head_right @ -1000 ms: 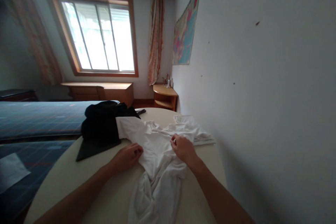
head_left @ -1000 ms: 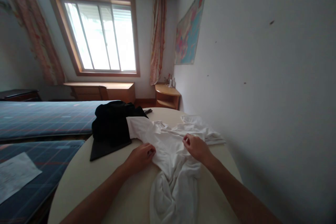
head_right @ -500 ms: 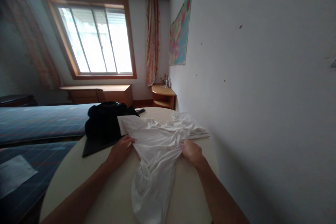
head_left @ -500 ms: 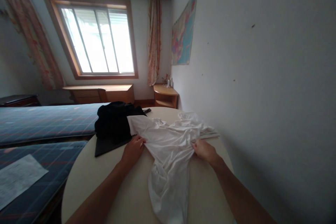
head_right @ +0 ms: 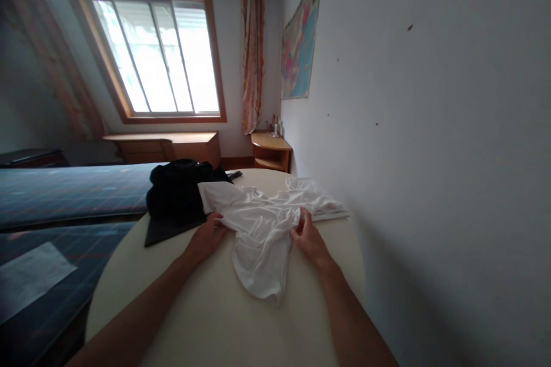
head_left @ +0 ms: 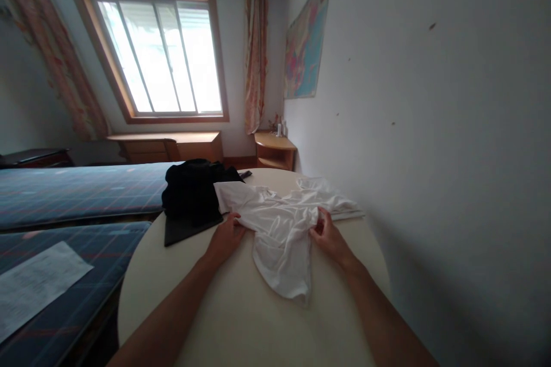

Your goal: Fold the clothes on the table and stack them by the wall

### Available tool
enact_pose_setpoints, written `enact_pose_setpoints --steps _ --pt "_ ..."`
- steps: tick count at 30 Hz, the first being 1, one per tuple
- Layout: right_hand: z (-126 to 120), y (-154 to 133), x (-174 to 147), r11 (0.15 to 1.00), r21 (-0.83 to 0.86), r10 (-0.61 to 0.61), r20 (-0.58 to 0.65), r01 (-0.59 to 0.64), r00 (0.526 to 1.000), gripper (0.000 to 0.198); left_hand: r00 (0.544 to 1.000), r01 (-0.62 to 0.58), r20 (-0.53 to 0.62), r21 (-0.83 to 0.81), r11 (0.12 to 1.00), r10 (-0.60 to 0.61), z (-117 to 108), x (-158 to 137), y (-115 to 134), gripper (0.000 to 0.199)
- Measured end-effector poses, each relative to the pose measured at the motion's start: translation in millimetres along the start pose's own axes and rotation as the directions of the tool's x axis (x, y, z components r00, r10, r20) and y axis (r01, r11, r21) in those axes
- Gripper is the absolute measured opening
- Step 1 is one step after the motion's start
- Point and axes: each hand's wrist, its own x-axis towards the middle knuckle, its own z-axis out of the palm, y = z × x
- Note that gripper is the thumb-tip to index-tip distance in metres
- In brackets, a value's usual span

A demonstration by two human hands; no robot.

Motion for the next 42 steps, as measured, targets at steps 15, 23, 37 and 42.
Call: enact_pose_setpoints --steps 15,23,37,42 --pt "-20.1 -11.9 3.5 0.917 -0.392 -0.211 -0.329 0.07 0.92 0.018 0.971 -0.237 0.009 0.164 0.958 0.239 5.9 5.8 -7.1 0.015" --pt "38.1 -104.3 -48.6 0.681 -0.359 -0.418 0.525 0.638 0.742 0.032 0.956 -0.29 0.023 0.208 0.934 0.292 12.3 6.8 -9.2 0.039" --pt "-1.4 -54.6 -15.1 0.944 -0.199 -0.245 0.11 0.263 0.963 0.024 0.983 -0.182 0.039 0.285 0.941 0.178 2.7 6.0 3.1 0.022" --pt "-12.9 -39.7 -6.4 0.953 -0.262 -0.163 -0.029 0.15 0.986 0.021 0.989 -0.147 0.042 0.355 0.923 0.142 -1.6 5.4 11.5 0.018"
